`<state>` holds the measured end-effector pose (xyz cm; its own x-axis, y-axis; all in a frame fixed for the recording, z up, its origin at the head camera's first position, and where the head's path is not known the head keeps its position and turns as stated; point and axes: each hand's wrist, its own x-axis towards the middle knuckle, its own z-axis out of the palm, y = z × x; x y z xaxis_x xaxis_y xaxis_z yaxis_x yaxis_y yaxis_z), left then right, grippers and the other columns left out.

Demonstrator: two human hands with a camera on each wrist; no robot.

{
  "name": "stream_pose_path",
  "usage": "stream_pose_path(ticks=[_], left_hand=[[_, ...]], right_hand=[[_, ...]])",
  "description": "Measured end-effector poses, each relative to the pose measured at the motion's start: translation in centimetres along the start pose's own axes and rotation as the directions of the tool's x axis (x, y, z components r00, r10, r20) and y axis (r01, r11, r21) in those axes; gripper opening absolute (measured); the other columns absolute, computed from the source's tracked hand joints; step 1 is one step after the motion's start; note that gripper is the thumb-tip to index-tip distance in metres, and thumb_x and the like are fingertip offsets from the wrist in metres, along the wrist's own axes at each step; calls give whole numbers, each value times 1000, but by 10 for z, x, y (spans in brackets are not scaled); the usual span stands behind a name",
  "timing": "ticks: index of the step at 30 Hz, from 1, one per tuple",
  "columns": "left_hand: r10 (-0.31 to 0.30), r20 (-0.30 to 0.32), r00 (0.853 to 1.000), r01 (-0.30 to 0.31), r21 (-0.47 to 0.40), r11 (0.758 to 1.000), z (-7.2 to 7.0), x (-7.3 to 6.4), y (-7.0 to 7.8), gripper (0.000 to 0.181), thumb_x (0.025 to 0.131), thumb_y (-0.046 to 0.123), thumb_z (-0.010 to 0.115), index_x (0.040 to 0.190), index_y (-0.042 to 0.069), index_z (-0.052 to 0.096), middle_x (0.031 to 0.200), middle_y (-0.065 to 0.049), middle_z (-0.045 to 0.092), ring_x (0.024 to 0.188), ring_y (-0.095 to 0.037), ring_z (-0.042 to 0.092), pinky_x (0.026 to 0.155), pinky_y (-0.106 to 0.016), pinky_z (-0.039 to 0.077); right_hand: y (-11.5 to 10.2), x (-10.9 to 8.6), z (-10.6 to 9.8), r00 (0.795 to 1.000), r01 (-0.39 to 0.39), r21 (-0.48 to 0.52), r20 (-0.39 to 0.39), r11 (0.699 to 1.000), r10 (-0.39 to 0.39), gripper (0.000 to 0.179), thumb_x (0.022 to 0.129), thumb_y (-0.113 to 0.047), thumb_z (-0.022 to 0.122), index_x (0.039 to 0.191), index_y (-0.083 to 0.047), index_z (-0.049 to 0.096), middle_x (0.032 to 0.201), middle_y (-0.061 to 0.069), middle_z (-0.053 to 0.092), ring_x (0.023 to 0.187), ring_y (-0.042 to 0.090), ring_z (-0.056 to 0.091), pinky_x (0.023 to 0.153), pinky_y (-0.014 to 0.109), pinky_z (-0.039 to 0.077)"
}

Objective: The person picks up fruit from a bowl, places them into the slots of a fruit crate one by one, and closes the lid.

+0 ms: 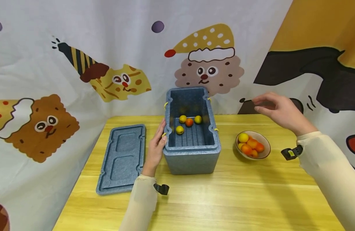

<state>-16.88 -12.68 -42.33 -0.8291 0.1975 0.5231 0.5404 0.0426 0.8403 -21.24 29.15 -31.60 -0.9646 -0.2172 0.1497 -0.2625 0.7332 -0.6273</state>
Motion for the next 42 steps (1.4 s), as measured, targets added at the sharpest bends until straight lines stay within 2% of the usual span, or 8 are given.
stream_pose_path(ticks=[6,9,13,18,26,33,37,42], left_hand=[[-8,-2,1000,8,4,1000,0,-1,-1,51,97,-13,37,147,-15,27,155,-29,20,144,-41,16,114,-35,21],[-10,-2,1000,10,3,1000,0,-1,-7,49,101,-6,38,148,-12,28,156,-28,20,145,-37,17,114,-37,21],[-11,-3,1000,11,-1,1000,-1,-1,-7,49,101,-5,38,148,-12,28,156,-27,20,145,-37,17,114,-38,21],[5,10,1000,-5,-6,1000,0,2,0,50,97,-12,36,147,-16,26,155,-32,19,143,-44,15,114,-35,21],[40,13,999,-40,-16,999,0,2,-3,47,102,-4,39,145,-18,26,153,-35,19,142,-47,15,114,-37,20],[24,9,1000,-24,-23,999,0,-1,-4,48,102,-5,39,146,-17,26,154,-34,18,143,-45,14,114,-36,19],[13,10,1000,-13,-17,1000,2,0,-3,50,98,-12,37,146,-16,26,154,-34,18,144,-45,14,114,-36,20],[16,-12,1000,-16,-11,1000,2,0,-3,50,96,-11,38,145,-17,27,153,-35,20,143,-45,15,114,-38,20]], right_hand=[[20,-13,6,998,-50,-2,26,999,50,39,97,-28,63,131,-9,59,127,12,57,114,34,58,78,10,43],[33,-20,13,994,-86,10,75,996,85,45,97,-27,63,136,-7,53,132,17,53,118,41,55,88,32,51],[53,-29,27,989,-80,33,127,996,75,46,97,-20,64,137,-1,50,133,22,52,118,44,54,91,55,45],[76,-38,43,985,-76,45,156,996,69,44,96,-15,64,133,4,53,133,25,52,117,46,53,90,53,46],[96,-51,60,974,-139,87,190,987,120,44,95,-7,63,134,7,50,134,26,50,118,46,52,91,52,46],[110,-61,73,971,-164,104,191,981,142,45,94,-12,66,134,6,52,133,25,50,118,44,51,87,43,51],[115,-67,77,968,-194,117,185,974,170,49,95,-16,66,136,6,49,134,26,49,119,43,50,85,28,50],[117,-68,85,973,-184,185,173,965,152,52,95,-13,65,139,7,43,135,27,47,120,44,48,81,9,41]])
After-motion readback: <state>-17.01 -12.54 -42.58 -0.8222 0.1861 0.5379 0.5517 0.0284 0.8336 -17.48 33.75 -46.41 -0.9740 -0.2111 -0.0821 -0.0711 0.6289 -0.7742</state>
